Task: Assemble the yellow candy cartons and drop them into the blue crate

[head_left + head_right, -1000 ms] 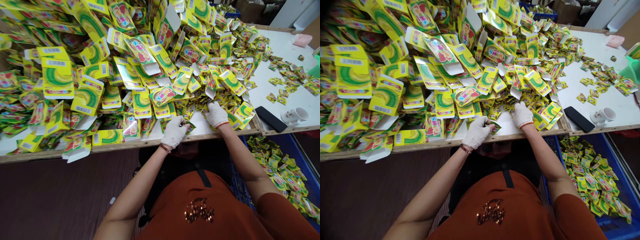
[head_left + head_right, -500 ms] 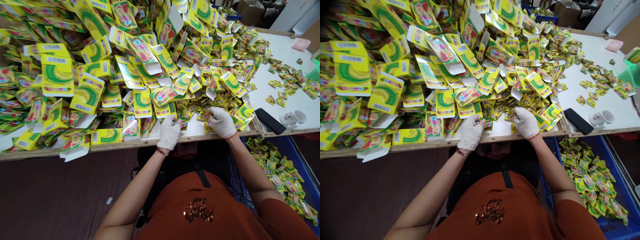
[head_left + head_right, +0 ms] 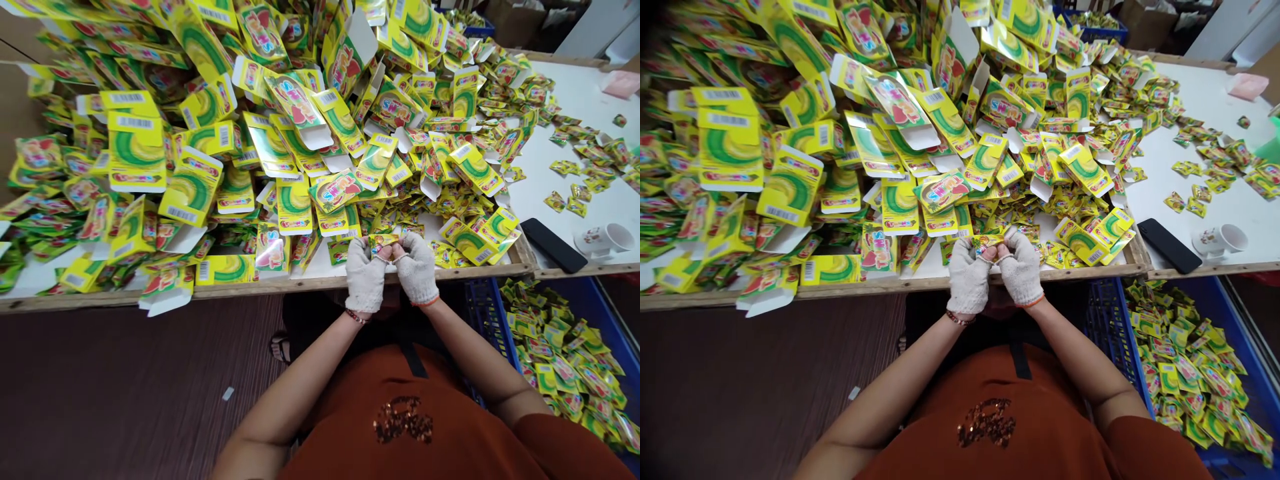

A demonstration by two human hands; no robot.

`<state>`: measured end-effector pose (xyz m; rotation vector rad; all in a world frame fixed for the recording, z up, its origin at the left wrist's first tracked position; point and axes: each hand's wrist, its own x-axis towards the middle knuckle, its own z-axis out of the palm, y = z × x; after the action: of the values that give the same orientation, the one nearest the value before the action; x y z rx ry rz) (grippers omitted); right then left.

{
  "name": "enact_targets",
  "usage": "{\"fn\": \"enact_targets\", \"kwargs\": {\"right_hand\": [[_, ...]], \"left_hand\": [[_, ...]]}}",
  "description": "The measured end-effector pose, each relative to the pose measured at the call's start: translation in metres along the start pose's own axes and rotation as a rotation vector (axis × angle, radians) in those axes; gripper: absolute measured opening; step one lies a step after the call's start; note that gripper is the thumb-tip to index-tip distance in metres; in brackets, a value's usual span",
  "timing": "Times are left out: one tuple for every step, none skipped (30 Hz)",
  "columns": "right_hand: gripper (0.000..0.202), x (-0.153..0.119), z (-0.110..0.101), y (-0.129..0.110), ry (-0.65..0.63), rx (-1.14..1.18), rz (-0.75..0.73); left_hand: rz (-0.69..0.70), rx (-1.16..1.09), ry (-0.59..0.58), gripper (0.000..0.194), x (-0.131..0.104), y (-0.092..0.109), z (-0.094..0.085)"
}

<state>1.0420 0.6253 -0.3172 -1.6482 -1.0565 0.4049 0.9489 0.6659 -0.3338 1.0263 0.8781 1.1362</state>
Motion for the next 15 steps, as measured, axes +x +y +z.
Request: {"fn": "enact_targets", "kwargs": {"right_hand": [[0.02, -0.001, 0.0, -0.001, 0.002, -0.028, -0.026], [0.02, -0.002, -0.001, -0.002, 0.002, -0.049, -0.042], [0.021, -0.002, -0.002, -0.003, 0.002, -0.062, -0.049], [0.022, -0.001, -0.004, -0.003, 0.006, -0.071, -0.052], [0.025, 0.0, -0.005, -0.004, 0.005, -0.078, -0.053], [0.029, 0.002, -0.006, -0.004, -0.018, -0.079, -0.051], [0.034, 0.004, -0.007, -0.005, -0.065, -0.065, -0.043], [0.038, 0.006, -0.007, -0.005, -0.129, -0.034, -0.022], [0.041, 0.008, -0.007, -0.005, -0.194, 0.016, 0.013], [0.043, 0.01, -0.006, -0.004, -0.251, 0.084, 0.062], [0.044, 0.012, -0.006, -0.004, -0.285, 0.159, 0.116], [0.045, 0.013, -0.006, -0.004, -0.292, 0.228, 0.167], [0.045, 0.014, -0.006, -0.003, -0.281, 0.279, 0.208], [0.045, 0.015, -0.007, -0.003, -0.263, 0.313, 0.234], [0.045, 0.016, -0.008, -0.003, -0.245, 0.334, 0.248]], "left_hand": [[-0.005, -0.011, 0.002, 0.035, 0.0, 0.0, 0.001], [-0.013, -0.025, 0.002, 0.034, 0.001, 0.001, 0.001], [-0.021, -0.044, -0.004, 0.033, 0.001, 0.002, 0.001], [-0.025, -0.066, -0.018, 0.034, 0.002, 0.004, 0.001], [-0.028, -0.083, -0.041, 0.034, 0.003, 0.006, 0.0], [-0.03, -0.083, -0.068, 0.034, 0.003, 0.009, -0.002], [-0.027, -0.052, -0.098, 0.032, 0.002, 0.013, -0.004], [-0.006, 0.016, -0.121, 0.028, 0.002, 0.018, -0.006], [0.049, 0.123, -0.137, 0.026, 0.002, 0.025, -0.01], [0.142, 0.256, -0.144, 0.028, 0.003, 0.033, -0.013], [0.263, 0.404, -0.146, 0.032, 0.007, 0.042, -0.017], [0.398, 0.558, -0.145, 0.033, 0.012, 0.051, -0.021], [0.526, 0.71, -0.135, 0.031, 0.021, 0.061, -0.024], [0.614, 0.863, -0.122, 0.03, 0.031, 0.07, -0.027], [0.657, 1.022, -0.108, 0.033, 0.043, 0.079, -0.029]]}}
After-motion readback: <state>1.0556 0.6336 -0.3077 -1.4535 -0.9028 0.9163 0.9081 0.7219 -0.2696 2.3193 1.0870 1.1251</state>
